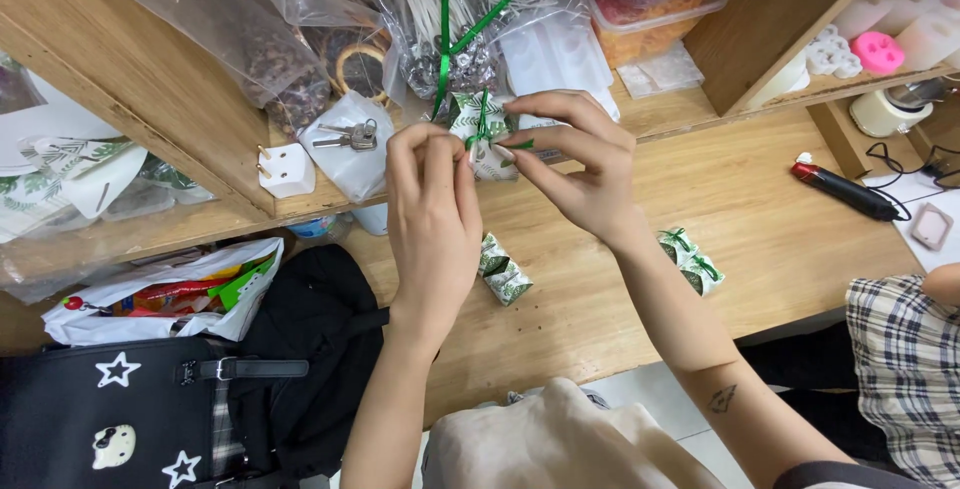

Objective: Tying decorative green ribbons around small packaged items.

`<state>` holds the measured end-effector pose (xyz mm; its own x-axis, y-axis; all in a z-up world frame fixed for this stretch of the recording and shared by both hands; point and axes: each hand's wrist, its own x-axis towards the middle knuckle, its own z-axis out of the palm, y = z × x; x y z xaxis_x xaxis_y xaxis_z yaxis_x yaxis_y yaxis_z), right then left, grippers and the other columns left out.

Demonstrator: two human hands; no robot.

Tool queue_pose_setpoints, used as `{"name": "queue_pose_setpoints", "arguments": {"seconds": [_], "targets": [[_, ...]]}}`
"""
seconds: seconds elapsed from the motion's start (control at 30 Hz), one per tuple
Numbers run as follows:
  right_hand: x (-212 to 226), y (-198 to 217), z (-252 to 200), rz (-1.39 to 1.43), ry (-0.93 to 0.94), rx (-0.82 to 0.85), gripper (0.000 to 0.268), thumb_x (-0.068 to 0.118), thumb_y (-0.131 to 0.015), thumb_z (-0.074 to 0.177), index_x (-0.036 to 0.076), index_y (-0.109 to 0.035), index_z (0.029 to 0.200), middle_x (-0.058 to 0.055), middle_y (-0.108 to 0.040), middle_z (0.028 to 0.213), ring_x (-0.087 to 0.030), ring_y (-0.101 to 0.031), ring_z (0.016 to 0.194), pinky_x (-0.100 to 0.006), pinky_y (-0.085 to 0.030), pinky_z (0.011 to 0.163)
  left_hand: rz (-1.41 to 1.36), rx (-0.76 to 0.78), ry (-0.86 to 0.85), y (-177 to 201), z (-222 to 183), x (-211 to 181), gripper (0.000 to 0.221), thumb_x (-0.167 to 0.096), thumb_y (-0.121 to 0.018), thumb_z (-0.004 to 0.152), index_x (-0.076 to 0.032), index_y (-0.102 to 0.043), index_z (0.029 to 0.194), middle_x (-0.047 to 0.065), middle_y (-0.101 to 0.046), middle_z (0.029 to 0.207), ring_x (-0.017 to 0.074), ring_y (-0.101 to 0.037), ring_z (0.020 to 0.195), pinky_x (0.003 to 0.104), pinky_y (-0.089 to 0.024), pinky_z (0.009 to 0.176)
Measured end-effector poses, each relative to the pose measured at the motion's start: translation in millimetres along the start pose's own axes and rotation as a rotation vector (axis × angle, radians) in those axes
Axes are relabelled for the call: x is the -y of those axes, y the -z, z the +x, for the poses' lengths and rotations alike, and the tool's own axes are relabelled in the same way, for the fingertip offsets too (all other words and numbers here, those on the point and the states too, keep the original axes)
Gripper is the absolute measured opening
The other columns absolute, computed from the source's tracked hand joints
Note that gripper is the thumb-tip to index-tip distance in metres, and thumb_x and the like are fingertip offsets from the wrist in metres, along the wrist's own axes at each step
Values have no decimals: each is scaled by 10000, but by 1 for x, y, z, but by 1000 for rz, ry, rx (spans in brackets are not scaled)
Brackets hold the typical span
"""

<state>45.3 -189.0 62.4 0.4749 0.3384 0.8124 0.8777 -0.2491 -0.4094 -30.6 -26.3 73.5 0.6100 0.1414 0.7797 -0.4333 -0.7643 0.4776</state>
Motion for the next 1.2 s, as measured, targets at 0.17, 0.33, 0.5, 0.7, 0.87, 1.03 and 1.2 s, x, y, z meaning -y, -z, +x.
{"name": "queue_pose_setpoints", "arguments": {"seconds": [0.17,0.33,0.5,0.7,0.87,1.03,1.2], "targets": [[-5,-5,2,-56,111,1,222,-31,-829,808,14,-765,1016,-139,-700,1254,-290,-673,1180,-380,-538,1005,-150,83,94,-5,-10,24,106,1,-609,1054,-4,-508,1085,138,-607,1042,294,-654,947,395,-512,850],[-12,-10,-1,-39,93,15,220,-35,-826,804,12,-760,1008,-135,-705,1235,-276,-676,1147,-368,-543,974,-365,153,316,8,3,23,228,-38,-638,1001,26,-514,1181,81,-671,921,213,-687,781,339,-550,726],[-11,-15,-3,20,8,-26,146,-57,-788,886,-4,-684,974,-124,-724,1214,-257,-697,1122,-344,-558,958,-129,133,73,11,4,28,83,-30,-669,1021,-25,-669,1103,86,-655,1031,224,-679,897,339,-533,781],[-9,-29,-11,166,-198,-119,123,-27,-728,988,-11,-613,946,-133,-710,1222,-193,-704,1104,-305,-568,963,139,141,-26,5,1,38,89,-118,-729,1013,-55,-672,1041,47,-632,1011,243,-637,963,414,-450,814],[-7,-42,-13,243,-276,-185,99,-21,-684,1030,-15,-594,988,-128,-696,1224,-161,-673,1106,-287,-541,964,-23,126,43,-2,-5,44,73,-69,-669,1033,-36,-646,1094,115,-513,1224,266,-638,982,355,-525,825],[-7,-49,-14,270,-313,-239,60,-26,-653,1055,-16,-595,1042,-114,-691,1193,-145,-652,1086,-275,-527,956,-164,182,93,-7,-9,46,81,7,-606,1057,11,-622,1137,116,-505,1287,227,-686,964,354,-559,846],[-5,-53,-11,233,-326,-292,52,-37,-652,1050,-18,-605,1061,-107,-689,1162,-140,-649,1051,-267,-529,931,-108,181,66,-4,-6,42,96,14,-615,1035,10,-629,1130,128,-511,1296,255,-644,998,373,-534,867]]}}
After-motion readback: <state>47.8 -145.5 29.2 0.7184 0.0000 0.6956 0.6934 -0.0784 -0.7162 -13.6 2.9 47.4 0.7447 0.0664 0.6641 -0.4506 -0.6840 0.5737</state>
